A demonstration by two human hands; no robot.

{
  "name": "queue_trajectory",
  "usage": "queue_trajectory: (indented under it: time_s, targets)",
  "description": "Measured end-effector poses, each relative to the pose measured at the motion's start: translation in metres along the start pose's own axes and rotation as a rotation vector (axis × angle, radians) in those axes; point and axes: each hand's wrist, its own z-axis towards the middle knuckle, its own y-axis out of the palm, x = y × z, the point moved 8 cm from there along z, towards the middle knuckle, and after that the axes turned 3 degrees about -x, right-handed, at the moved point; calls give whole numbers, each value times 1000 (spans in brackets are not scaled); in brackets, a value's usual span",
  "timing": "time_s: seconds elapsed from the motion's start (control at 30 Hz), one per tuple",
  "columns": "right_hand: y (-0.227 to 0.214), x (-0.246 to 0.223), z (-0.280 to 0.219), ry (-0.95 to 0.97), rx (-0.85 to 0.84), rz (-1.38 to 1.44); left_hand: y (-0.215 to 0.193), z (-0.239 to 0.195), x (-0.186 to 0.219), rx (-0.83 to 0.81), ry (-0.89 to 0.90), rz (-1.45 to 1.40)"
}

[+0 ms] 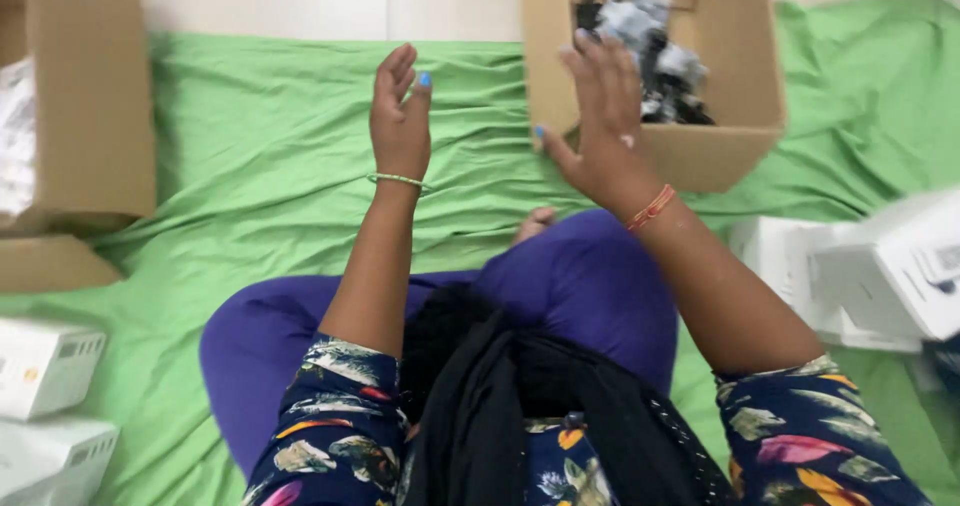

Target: The person packs electronic components, specifically cables, into individual product boxes for distribution.

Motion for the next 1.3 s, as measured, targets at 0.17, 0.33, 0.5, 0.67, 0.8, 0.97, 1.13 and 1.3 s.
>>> queue_trajectory:
  time_s: [0.17,0.33,0.5,0.67,0.8,0.97,1.13,1.3]
  targets:
    - [152,-177,72,-434,-361,201,-236,-55,13,489,27,80]
    - [316,-349,82,-645,-666,428,-425,-150,6,866,73,158]
    - [451,-501,63,-631,-881,706,-570,-273,1,1415,53,475]
    - [549,-589,35,-573,-1040,749,-638,-356,-59,1625,-108,460]
    - [576,-628,31,-563,-1125,690,-645,-377,-64,1699,-152,633]
    - [577,-645,24,-828,-995,453,-657,-380,-95,1762,-322,680]
    - [581,-629,15,-911,-878,399,-644,-380,-104,1760,-567,717]
    - [532,-612,23,-664,-1085,540,-625,-387,-112,1925,-237,458]
